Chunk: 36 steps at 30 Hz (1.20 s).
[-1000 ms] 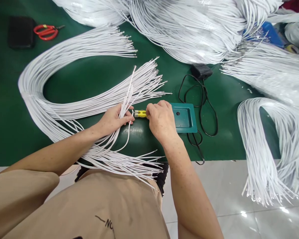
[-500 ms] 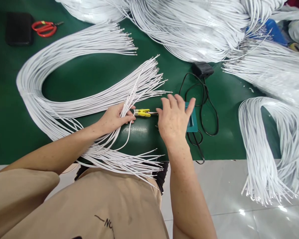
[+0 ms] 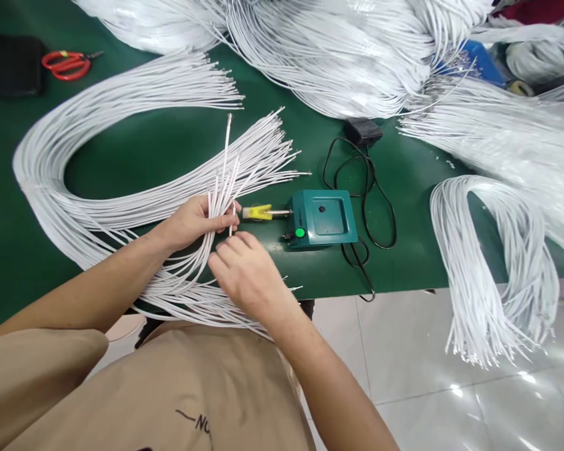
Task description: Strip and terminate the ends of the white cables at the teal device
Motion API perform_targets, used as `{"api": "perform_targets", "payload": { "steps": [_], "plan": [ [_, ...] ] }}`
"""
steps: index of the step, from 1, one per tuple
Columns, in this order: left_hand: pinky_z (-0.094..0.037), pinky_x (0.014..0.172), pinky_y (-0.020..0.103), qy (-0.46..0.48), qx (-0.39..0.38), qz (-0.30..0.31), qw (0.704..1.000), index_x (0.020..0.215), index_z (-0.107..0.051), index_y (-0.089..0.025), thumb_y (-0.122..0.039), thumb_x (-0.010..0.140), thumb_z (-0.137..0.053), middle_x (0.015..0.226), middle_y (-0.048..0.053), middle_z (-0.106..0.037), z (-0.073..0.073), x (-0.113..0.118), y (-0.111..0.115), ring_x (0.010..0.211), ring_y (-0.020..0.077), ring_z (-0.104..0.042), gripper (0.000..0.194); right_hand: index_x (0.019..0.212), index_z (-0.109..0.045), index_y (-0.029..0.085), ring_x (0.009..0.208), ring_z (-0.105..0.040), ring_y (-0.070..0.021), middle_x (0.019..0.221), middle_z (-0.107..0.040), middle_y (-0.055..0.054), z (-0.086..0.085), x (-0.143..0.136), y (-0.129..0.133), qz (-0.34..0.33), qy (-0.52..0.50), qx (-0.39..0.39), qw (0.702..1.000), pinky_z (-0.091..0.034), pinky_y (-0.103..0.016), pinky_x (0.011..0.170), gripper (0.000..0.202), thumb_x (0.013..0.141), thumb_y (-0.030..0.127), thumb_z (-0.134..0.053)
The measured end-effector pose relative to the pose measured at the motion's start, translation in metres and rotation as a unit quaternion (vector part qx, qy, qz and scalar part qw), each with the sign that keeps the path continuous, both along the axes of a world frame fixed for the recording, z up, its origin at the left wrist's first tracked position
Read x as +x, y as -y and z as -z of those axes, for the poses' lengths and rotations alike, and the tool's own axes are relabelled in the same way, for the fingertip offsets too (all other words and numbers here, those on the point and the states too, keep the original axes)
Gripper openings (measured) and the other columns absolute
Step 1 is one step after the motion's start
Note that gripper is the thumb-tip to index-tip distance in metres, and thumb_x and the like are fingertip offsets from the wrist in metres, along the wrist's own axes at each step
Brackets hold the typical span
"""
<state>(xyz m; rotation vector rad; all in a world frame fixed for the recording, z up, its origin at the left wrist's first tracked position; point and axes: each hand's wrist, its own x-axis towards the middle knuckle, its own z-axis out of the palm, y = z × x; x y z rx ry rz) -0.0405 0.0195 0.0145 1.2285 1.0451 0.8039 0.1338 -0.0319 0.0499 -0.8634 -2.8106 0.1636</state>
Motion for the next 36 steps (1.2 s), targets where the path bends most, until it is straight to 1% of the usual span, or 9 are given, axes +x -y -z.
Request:
{"api": "perform_targets", "payload": {
  "steps": [5, 10, 13, 15, 17, 19, 21, 27, 36],
  "plan": [
    [-0.045, 0.067, 0.023, 0.019, -0.012, -0.007, 1.0, 0.097, -0.069, -0.016, -0.044, 0.073, -0.073, 0.09, 0.004, -0.068, 0.001, 0.001, 0.002, 0.072, 0.0119, -0.057, 0.038, 0.076, -0.06, 0.016, 0.081, -0.055, -0.0234, 0.076, -0.062, -0.008, 0.01, -0.016, 0.033, 0.063, 0.092, 0.0, 0.994, -0.045, -0.04, 0.082, 0.023, 0.086, 0.004, -0.044],
    [-0.043, 0.069, 0.024, -0.027, -0.008, -0.005, 1.0, 0.102, -0.072, -0.017, -0.048, 0.078, -0.066, 0.084, 0.003, -0.067, -0.005, 0.001, 0.006, 0.071, 0.012, -0.055, 0.039, 0.077, -0.061, 0.018, 0.058, -0.055, -0.018, 0.072, -0.064, -0.005, 0.001, -0.016, 0.057, 0.111, 0.115, -0.177, 0.971, -0.037, -0.031, 0.05, 0.017, 0.085, 0.009, -0.05],
    [-0.043, 0.07, 0.024, -0.043, 0.004, -0.012, 0.999, 0.104, -0.072, -0.018, -0.046, 0.074, -0.071, 0.081, 0.002, -0.067, -0.008, 0.002, 0.008, 0.071, 0.0127, -0.056, 0.041, 0.069, -0.061, 0.02, 0.05, -0.053, -0.0148, 0.061, -0.063, -0.002, -0.01, -0.006, 0.039, 0.137, 0.042, -0.298, 0.944, -0.035, -0.028, 0.049, 0.022, 0.089, 0.021, -0.052],
    [-0.043, 0.067, 0.024, -0.034, 0.002, -0.014, 0.999, 0.105, -0.07, -0.018, -0.044, 0.07, -0.075, 0.078, 0.001, -0.065, -0.007, 0.003, 0.009, 0.067, 0.0114, -0.055, 0.044, 0.07, -0.061, 0.02, 0.049, -0.053, -0.0119, 0.059, -0.061, 0.001, -0.016, 0.005, 0.011, 0.228, -0.106, -0.361, 0.898, -0.038, -0.025, 0.05, 0.025, 0.091, 0.029, -0.052],
    [-0.042, 0.063, 0.023, -0.022, -0.009, -0.011, 1.0, 0.102, -0.069, -0.017, -0.042, 0.067, -0.078, 0.071, -0.002, -0.062, -0.006, 0.004, 0.009, 0.06, 0.0093, -0.052, 0.045, 0.087, -0.062, 0.021, 0.046, -0.051, -0.01, 0.061, -0.06, 0.003, -0.018, 0.014, -0.019, 0.353, -0.3, -0.358, 0.81, -0.039, -0.024, 0.047, 0.019, 0.088, 0.038, -0.054],
    [-0.041, 0.06, 0.022, -0.013, -0.023, 0.005, 1.0, 0.095, -0.066, -0.016, -0.041, 0.064, -0.08, 0.069, -0.003, -0.06, -0.005, 0.005, 0.01, 0.058, 0.0083, -0.05, 0.042, 0.089, -0.06, 0.02, 0.045, -0.049, -0.0083, 0.067, -0.06, 0.004, -0.019, 0.02, -0.042, 0.378, -0.434, -0.373, 0.728, -0.04, -0.023, 0.045, 0.023, 0.083, 0.043, -0.06],
    [-0.042, 0.06, 0.022, -0.008, -0.028, 0.021, 0.999, 0.086, -0.063, -0.015, -0.04, 0.063, -0.081, 0.071, -0.002, -0.061, -0.004, 0.007, 0.011, 0.06, 0.0088, -0.052, 0.038, 0.08, -0.059, 0.019, 0.046, -0.048, -0.0072, 0.066, -0.059, 0.004, -0.017, 0.019, -0.054, 0.355, -0.498, -0.402, 0.681, -0.042, -0.022, 0.045, 0.024, 0.078, 0.043, -0.066],
    [-0.047, 0.068, 0.024, 0.113, -0.043, 0.02, 0.992, 0.079, -0.056, -0.014, -0.037, 0.073, -0.074, 0.077, 0.001, -0.065, -0.004, 0.014, 0.013, 0.071, 0.0117, -0.062, 0.03, 0.068, -0.059, 0.018, 0.047, -0.046, -0.0076, 0.054, -0.055, 0.005, -0.012, -0.002, -0.042, 0.317, -0.459, -0.476, 0.68, -0.038, -0.021, 0.047, 0.024, 0.071, 0.037, -0.073],
    [-0.04, 0.052, 0.02, 0.152, -0.054, 0.007, 0.987, 0.074, -0.049, -0.015, -0.04, 0.069, -0.078, 0.071, 0.003, -0.065, -0.001, 0.018, 0.007, 0.063, 0.0124, -0.063, 0.038, 0.075, -0.069, 0.017, 0.051, -0.044, -0.0081, 0.061, -0.056, 0.003, -0.013, 0.0, -0.05, 0.343, -0.512, -0.464, 0.637, -0.038, -0.024, 0.051, 0.025, 0.068, 0.039, -0.078]
  ]
}}
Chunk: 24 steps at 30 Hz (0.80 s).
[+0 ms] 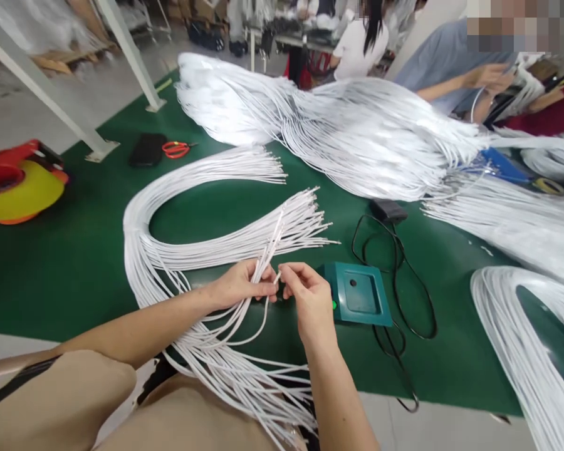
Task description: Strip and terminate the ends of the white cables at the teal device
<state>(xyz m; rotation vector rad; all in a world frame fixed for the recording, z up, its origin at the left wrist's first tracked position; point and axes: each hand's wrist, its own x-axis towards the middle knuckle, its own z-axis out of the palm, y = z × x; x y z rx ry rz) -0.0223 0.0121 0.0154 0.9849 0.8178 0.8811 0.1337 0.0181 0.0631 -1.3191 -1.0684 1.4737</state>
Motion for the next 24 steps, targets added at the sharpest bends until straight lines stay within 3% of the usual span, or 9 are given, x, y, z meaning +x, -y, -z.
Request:
{"api": "perform_targets", "payload": {
  "steps": [4, 11, 19, 24],
  "plan": [
    [-0.041, 0.053, 0.021, 0.027, -0.014, -0.019, 0.999, 0.073, -0.046, -0.016, -0.038, 0.063, -0.082, 0.074, 0.0, -0.061, -0.001, 0.001, -0.001, 0.064, 0.0131, -0.065, 0.043, 0.08, -0.07, 0.019, 0.051, -0.043, -0.0089, 0.062, -0.054, 0.003, 0.001, 0.003, -0.002, 0.054, -0.023, 0.002, 0.998, -0.04, -0.025, 0.051, 0.028, 0.068, 0.043, -0.077],
    [-0.048, 0.064, 0.026, 0.043, -0.009, -0.036, 0.998, 0.072, -0.046, -0.017, -0.033, 0.059, -0.084, 0.064, -0.003, -0.058, -0.002, 0.004, 0.0, 0.064, 0.0134, -0.064, 0.043, 0.069, -0.065, 0.017, 0.05, -0.045, -0.0107, 0.059, -0.057, 0.001, 0.004, -0.003, 0.006, 0.008, 0.08, -0.014, 0.997, -0.038, -0.026, 0.051, 0.034, 0.061, 0.047, -0.081],
    [-0.048, 0.066, 0.029, 0.035, -0.013, -0.035, 0.999, 0.074, -0.047, -0.015, -0.034, 0.063, -0.081, 0.066, -0.001, -0.06, 0.001, 0.006, 0.002, 0.065, 0.0145, -0.064, 0.041, 0.07, -0.065, 0.016, 0.053, -0.043, -0.0093, 0.056, -0.05, 0.003, 0.013, -0.002, 0.011, 0.017, -0.007, -0.028, 0.999, -0.035, -0.024, 0.055, 0.031, 0.068, 0.045, -0.077],
    [-0.048, 0.065, 0.028, 0.047, -0.025, -0.053, 0.997, 0.074, -0.046, -0.015, -0.034, 0.061, -0.083, 0.069, -0.001, -0.06, 0.005, 0.009, 0.002, 0.062, 0.0131, -0.063, 0.044, 0.058, -0.055, 0.017, 0.051, -0.035, -0.0071, 0.054, -0.04, 0.005, 0.016, -0.002, 0.015, 0.01, -0.141, -0.105, 0.984, -0.034, -0.023, 0.052, 0.032, 0.07, 0.037, -0.076]
  ]
}}
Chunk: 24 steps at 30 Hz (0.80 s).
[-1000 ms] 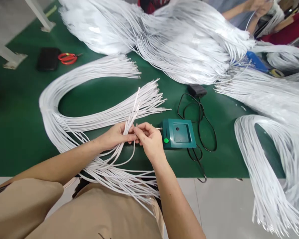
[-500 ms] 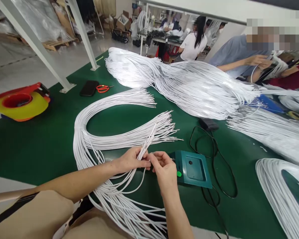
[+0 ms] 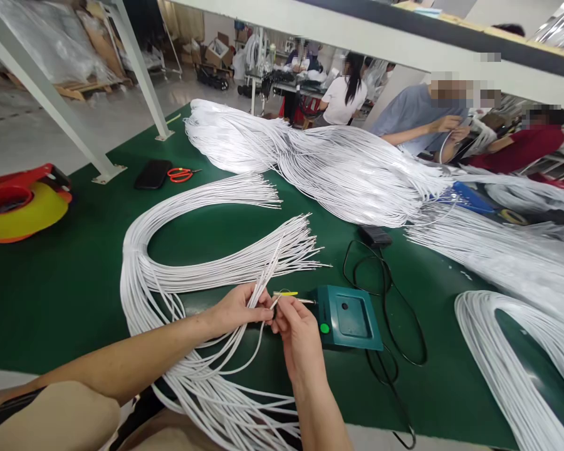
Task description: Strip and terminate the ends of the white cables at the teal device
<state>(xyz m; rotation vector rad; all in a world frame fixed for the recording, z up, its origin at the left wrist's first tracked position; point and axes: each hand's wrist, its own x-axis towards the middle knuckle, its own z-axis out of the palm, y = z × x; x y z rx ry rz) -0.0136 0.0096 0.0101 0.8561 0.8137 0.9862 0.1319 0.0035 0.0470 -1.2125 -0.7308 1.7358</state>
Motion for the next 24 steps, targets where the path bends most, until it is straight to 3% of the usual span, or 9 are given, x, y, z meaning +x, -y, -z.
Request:
{"api": "perform_targets", "payload": {
  "steps": [2, 4, 8, 11, 20, 24],
  "plan": [
    [-0.049, 0.065, 0.029, -0.02, 0.005, 0.012, 1.0, 0.075, -0.048, -0.014, -0.035, 0.062, -0.083, 0.069, 0.001, -0.061, 0.0, 0.0, 0.0, 0.063, 0.0144, -0.064, 0.043, 0.052, -0.05, 0.017, 0.048, -0.031, -0.0065, 0.052, -0.034, 0.006, -0.001, 0.001, 0.0, -0.008, -0.051, -0.041, 0.998, -0.034, -0.024, 0.051, 0.035, 0.07, 0.033, -0.075],
    [-0.05, 0.067, 0.032, -0.019, 0.011, 0.032, 0.999, 0.077, -0.048, -0.014, -0.036, 0.064, -0.081, 0.067, 0.002, -0.063, -0.001, 0.0, 0.001, 0.064, 0.0163, -0.065, 0.042, 0.055, -0.054, 0.017, 0.047, -0.031, -0.0065, 0.053, -0.035, 0.006, -0.003, 0.002, -0.001, -0.017, -0.066, -0.059, 0.996, -0.037, -0.024, 0.052, 0.03, 0.071, 0.033, -0.072],
    [-0.052, 0.069, 0.034, 0.016, 0.013, 0.045, 0.999, 0.077, -0.046, -0.016, -0.036, 0.064, -0.081, 0.068, 0.002, -0.065, -0.003, 0.001, 0.002, 0.065, 0.0172, -0.067, 0.043, 0.073, -0.067, 0.015, 0.048, -0.035, -0.0073, 0.054, -0.04, 0.005, -0.008, 0.002, -0.008, -0.039, -0.014, -0.053, 0.998, -0.038, -0.024, 0.052, 0.03, 0.074, 0.045, -0.07],
    [-0.053, 0.07, 0.034, 0.022, 0.018, 0.045, 0.999, 0.076, -0.045, -0.016, -0.035, 0.064, -0.082, 0.069, 0.002, -0.066, -0.002, 0.002, 0.004, 0.065, 0.0169, -0.067, 0.043, 0.063, -0.062, 0.015, 0.047, -0.034, -0.0072, 0.052, -0.038, 0.006, -0.007, 0.001, -0.01, -0.056, 0.007, -0.049, 0.997, -0.037, -0.024, 0.05, 0.034, 0.071, 0.046, -0.074],
    [-0.054, 0.071, 0.033, 0.018, 0.011, 0.031, 0.999, 0.078, -0.049, -0.014, -0.035, 0.067, -0.08, 0.07, 0.002, -0.065, -0.006, 0.001, 0.005, 0.067, 0.0168, -0.068, 0.04, 0.066, -0.063, 0.017, 0.053, -0.042, -0.0084, 0.057, -0.047, 0.005, -0.002, 0.009, 0.0, -0.026, -0.06, -0.06, 0.996, -0.044, -0.026, 0.06, 0.034, 0.067, 0.046, -0.08],
    [-0.054, 0.071, 0.032, 0.018, 0.014, 0.032, 0.999, 0.076, -0.05, -0.013, -0.034, 0.069, -0.079, 0.071, 0.003, -0.066, -0.009, 0.0, 0.005, 0.067, 0.0156, -0.067, 0.037, 0.068, -0.065, 0.017, 0.057, -0.044, -0.0092, 0.059, -0.048, 0.004, -0.001, 0.01, 0.004, -0.012, -0.08, -0.055, 0.995, -0.046, -0.027, 0.064, 0.031, 0.07, 0.046, -0.078]
  ]
}}
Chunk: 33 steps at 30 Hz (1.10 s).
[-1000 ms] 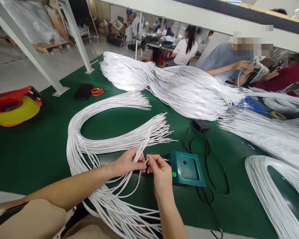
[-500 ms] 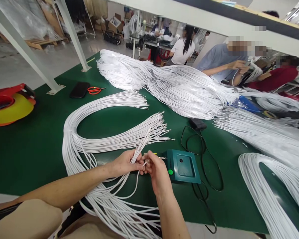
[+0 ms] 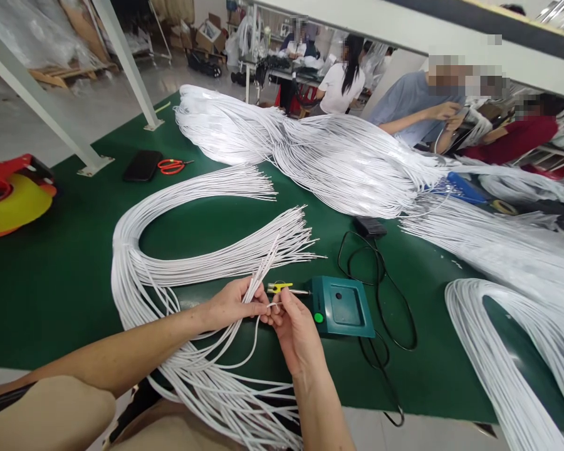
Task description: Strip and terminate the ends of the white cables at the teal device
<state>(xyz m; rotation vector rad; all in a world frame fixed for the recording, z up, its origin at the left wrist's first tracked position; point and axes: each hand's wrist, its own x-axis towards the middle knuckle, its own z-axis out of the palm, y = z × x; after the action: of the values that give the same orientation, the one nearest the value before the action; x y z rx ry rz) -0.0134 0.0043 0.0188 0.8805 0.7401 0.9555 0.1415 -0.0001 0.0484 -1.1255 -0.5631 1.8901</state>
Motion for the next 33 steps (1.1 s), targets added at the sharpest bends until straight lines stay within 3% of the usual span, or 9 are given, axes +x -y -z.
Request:
{"api": "perform_targets", "payload": {
  "steps": [5, 12, 22, 29, 33],
  "plan": [
    [-0.054, 0.071, 0.032, -0.015, -0.007, -0.002, 1.0, 0.078, -0.051, -0.012, -0.034, 0.068, -0.08, 0.07, 0.003, -0.065, 0.003, 0.0, -0.001, 0.066, 0.0155, -0.067, 0.037, 0.074, -0.068, 0.017, 0.057, -0.043, -0.0082, 0.063, -0.052, 0.003, 0.004, 0.004, 0.002, -0.004, -0.011, 0.006, 1.0, -0.046, -0.027, 0.067, 0.023, 0.074, 0.039, -0.077],
    [-0.053, 0.072, 0.033, -0.012, -0.003, 0.003, 1.0, 0.078, -0.05, -0.014, -0.034, 0.069, -0.078, 0.072, 0.002, -0.064, 0.011, 0.0, -0.002, 0.068, 0.0155, -0.066, 0.036, 0.075, -0.071, 0.017, 0.063, -0.049, -0.0091, 0.068, -0.058, 0.001, 0.006, 0.007, 0.001, 0.001, -0.029, -0.028, 0.999, -0.047, -0.028, 0.072, 0.026, 0.069, 0.04, -0.081],
    [-0.048, 0.071, 0.027, -0.119, 0.046, -0.009, 0.992, 0.082, -0.057, -0.013, -0.035, 0.071, -0.076, 0.078, 0.003, -0.064, 0.009, -0.004, -0.003, 0.072, 0.0134, -0.062, 0.031, 0.078, -0.072, 0.018, 0.059, -0.044, -0.006, 0.07, -0.057, 0.002, 0.005, 0.01, 0.003, -0.006, -0.058, -0.067, 0.996, -0.045, -0.022, 0.064, 0.023, 0.066, 0.035, -0.083],
    [-0.05, 0.075, 0.03, -0.105, 0.034, 0.002, 0.994, 0.08, -0.055, -0.014, -0.034, 0.071, -0.076, 0.079, 0.002, -0.064, 0.008, -0.004, -0.003, 0.073, 0.0147, -0.063, 0.031, 0.08, -0.072, 0.015, 0.058, -0.043, -0.0043, 0.071, -0.057, 0.002, 0.009, 0.013, 0.003, -0.015, -0.125, -0.092, 0.988, -0.045, -0.02, 0.064, 0.017, 0.074, 0.029, -0.078],
    [-0.049, 0.074, 0.03, -0.123, 0.049, 0.004, 0.991, 0.082, -0.056, -0.013, -0.034, 0.071, -0.075, 0.079, 0.003, -0.064, 0.009, -0.005, -0.003, 0.073, 0.0152, -0.063, 0.03, 0.08, -0.072, 0.015, 0.058, -0.043, -0.0052, 0.071, -0.057, 0.001, 0.009, 0.013, 0.004, -0.017, -0.103, -0.08, 0.991, -0.044, -0.022, 0.063, 0.018, 0.072, 0.03, -0.078]
  ]
}}
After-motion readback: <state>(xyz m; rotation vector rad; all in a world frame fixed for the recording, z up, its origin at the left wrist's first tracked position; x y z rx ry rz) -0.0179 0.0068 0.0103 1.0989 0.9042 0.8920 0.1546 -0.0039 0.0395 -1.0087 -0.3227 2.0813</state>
